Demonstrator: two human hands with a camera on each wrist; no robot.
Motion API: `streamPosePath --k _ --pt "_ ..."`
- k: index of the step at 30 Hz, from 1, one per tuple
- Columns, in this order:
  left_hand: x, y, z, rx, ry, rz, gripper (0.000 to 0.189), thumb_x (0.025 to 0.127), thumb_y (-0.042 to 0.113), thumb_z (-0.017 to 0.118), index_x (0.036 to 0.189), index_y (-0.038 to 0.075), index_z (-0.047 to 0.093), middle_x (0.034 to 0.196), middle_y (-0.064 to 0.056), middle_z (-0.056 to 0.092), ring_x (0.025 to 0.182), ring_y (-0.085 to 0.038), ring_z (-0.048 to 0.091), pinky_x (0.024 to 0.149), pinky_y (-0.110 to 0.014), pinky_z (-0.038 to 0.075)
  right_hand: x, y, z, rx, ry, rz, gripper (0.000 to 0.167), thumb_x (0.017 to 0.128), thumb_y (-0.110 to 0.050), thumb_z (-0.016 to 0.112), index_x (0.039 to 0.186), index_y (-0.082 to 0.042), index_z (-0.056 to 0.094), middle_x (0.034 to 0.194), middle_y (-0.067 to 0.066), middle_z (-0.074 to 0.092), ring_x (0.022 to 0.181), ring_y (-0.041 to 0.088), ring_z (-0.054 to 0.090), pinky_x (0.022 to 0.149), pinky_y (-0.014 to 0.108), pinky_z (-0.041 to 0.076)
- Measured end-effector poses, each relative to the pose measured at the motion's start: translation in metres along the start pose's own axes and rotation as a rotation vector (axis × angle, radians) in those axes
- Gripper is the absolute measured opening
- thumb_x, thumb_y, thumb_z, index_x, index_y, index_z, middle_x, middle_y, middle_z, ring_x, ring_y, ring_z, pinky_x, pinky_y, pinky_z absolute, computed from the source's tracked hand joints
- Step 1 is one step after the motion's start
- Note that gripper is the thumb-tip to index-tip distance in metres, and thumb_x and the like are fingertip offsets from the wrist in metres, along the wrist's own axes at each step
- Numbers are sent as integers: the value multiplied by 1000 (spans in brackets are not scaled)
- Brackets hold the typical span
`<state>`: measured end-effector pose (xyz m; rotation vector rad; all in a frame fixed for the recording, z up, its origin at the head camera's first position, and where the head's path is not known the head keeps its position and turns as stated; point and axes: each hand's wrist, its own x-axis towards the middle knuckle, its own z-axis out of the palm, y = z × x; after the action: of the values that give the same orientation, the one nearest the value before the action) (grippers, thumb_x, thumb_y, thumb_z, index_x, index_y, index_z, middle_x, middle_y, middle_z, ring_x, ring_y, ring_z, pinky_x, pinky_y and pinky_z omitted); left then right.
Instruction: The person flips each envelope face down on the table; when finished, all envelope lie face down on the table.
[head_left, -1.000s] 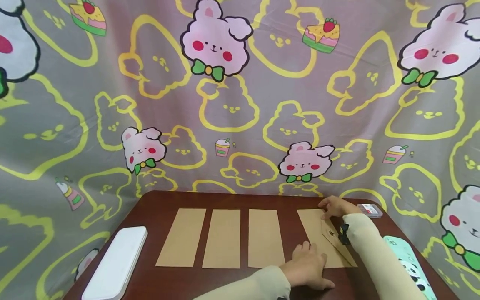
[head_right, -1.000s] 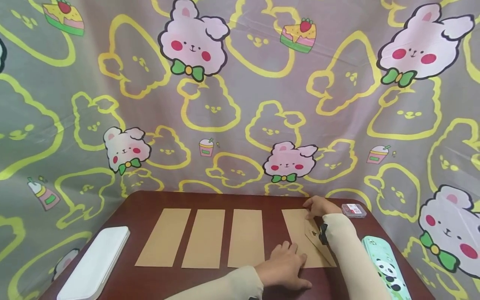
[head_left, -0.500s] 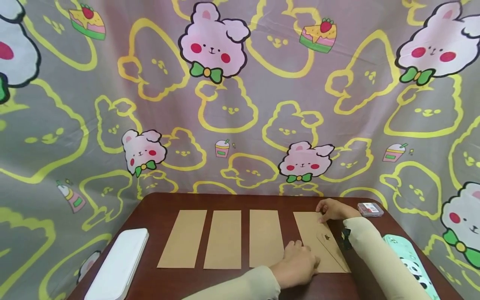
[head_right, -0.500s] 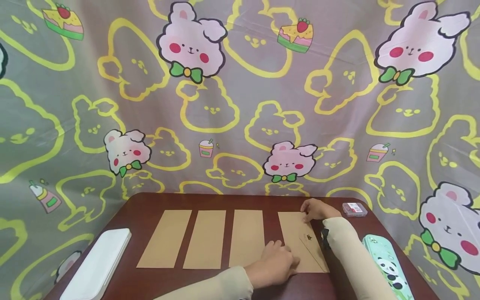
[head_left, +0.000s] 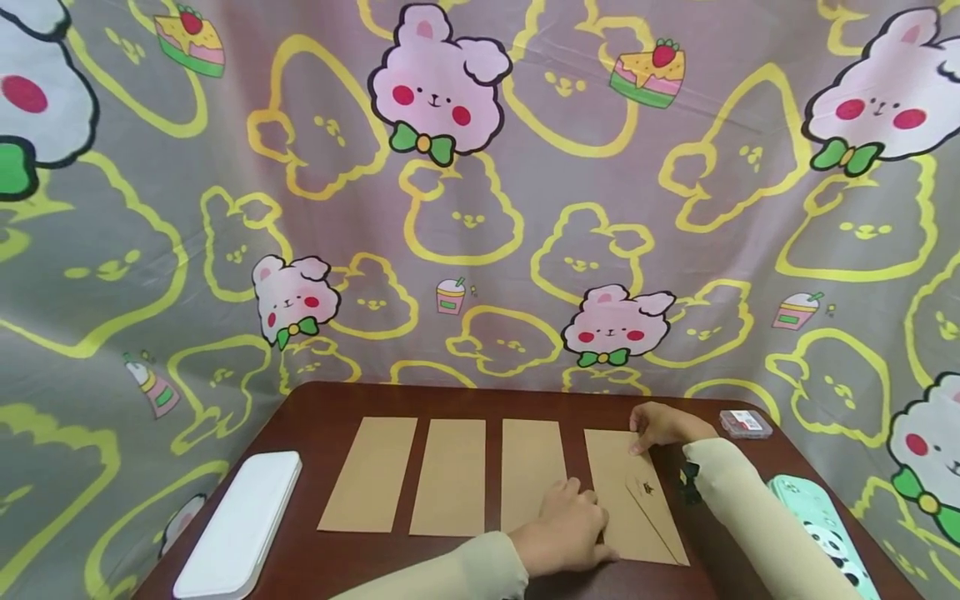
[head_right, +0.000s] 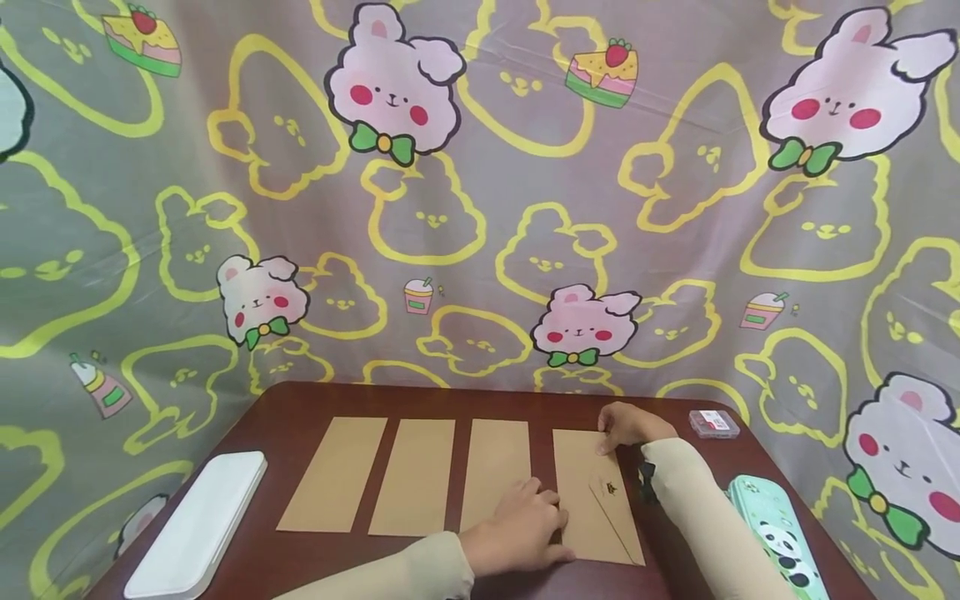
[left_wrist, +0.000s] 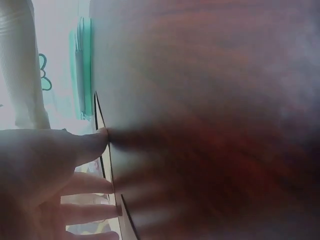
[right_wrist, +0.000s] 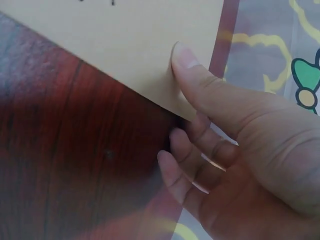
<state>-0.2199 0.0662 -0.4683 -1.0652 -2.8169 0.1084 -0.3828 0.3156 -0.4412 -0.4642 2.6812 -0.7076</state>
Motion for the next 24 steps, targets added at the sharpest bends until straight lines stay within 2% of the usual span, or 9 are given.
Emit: streamPosePath --k 3,5,6,8,10,14,20,21,24 --pt "1 -1 -1 -18 -5 7 37 87 69 67 72 36 69 88 14 63 84 -10 51 72 -27 35 -2 -1 -3 -3 -1 4 25 85 -9 83 98 0 63 88 5 62 75 17 56 68 32 50" --pt "2 -2 -1 -30 -8 11 37 87 68 68 70 35 68 87 13 62 84 -11 50 71 -27 34 -4 -1 -5 29 0 -12 13 89 1 73 100 2 66 91 9 65 77 18 60 69 34 54" --pt "2 -3 -1 -34 -14 11 38 87 68 68 69 35 68 87 13 62 83 -11 50 70 -27 33 -5 0 -6 45 0 -26 12 90 7 68 101 3 67 92 11 67 77 19 61 69 35 55" --pt "3 -3 -1 -34 -21 4 40 87 68 68 68 34 68 89 12 62 85 -11 51 71 -27 34 -6 3 -7 82 3 -64 23 86 17 57 103 5 68 93 15 68 78 21 63 70 36 56" --pt "3 -2 0 -31 -27 -3 42 87 69 67 66 33 68 90 12 62 86 -12 51 72 -27 34 -7 6 -6 110 14 -102 33 80 23 52 103 6 70 92 18 69 79 22 63 69 36 55" --pt "4 -2 1 -10 -34 -7 47 86 73 65 65 31 69 91 12 63 89 -11 51 74 -27 36 -6 12 -4 106 42 -174 29 82 22 58 101 5 73 95 19 73 81 22 63 70 34 55" --pt "4 -2 -3 31 -16 25 51 82 78 65 60 32 67 89 12 65 85 -9 50 73 -25 36 -2 13 -7 63 72 -186 20 85 12 70 98 1 79 99 15 77 84 18 67 73 36 60" --pt "4 -2 -4 29 -11 30 51 82 78 65 61 31 66 89 12 65 84 -9 50 72 -25 36 -2 12 -8 68 73 -175 20 84 12 71 98 0 79 99 15 77 85 18 67 74 36 60" --pt "5 -1 -4 21 10 32 50 80 78 68 78 28 68 90 13 66 81 -9 50 70 -25 36 -3 12 -12 79 64 -169 20 84 10 72 100 0 79 103 16 77 89 20 69 77 40 61"
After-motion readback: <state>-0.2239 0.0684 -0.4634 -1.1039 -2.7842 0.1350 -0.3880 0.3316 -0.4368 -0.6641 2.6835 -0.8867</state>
